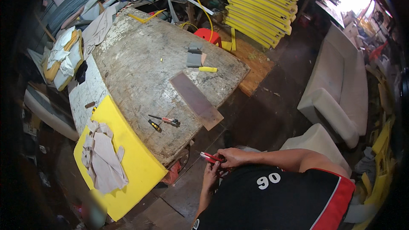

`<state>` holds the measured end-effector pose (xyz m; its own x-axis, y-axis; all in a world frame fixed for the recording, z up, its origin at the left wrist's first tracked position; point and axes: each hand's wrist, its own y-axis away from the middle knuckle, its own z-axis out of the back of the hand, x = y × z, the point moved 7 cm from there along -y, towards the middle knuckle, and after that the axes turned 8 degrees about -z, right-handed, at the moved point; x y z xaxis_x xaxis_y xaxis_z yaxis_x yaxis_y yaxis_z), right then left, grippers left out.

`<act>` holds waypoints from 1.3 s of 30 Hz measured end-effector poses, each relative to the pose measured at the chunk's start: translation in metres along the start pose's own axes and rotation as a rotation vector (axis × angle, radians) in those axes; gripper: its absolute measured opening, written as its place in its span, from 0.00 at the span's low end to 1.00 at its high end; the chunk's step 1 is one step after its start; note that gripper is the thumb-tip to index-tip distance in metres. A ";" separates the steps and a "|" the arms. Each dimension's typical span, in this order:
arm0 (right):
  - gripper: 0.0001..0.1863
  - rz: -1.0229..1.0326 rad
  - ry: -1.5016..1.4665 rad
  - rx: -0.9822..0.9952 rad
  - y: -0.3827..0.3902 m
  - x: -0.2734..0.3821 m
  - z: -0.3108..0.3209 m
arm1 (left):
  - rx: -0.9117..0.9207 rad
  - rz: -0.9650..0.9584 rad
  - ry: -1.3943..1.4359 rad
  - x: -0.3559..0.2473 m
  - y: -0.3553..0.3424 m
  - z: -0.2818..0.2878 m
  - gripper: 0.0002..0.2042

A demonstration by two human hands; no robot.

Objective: The person uses red-handled shears to cut a small piece of yellow foam and then trims a gray fabric piece on a workbench. They also handle a wooden block and a metal caliper, placing items on the bench and moving around the cluttered workshop.

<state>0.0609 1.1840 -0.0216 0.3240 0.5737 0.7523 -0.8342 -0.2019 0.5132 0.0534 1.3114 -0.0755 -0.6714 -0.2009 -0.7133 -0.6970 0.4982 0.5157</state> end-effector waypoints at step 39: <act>0.10 -0.449 -1.012 -0.852 0.175 -0.458 0.500 | 0.416 0.260 -0.558 0.047 -0.467 -0.547 0.11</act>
<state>-0.0106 0.4893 -0.0695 0.5060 -0.4296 0.7479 -0.4673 0.5923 0.6564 0.2095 0.6078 -0.0896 -0.4966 0.3702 -0.7851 -0.3054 0.7721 0.5573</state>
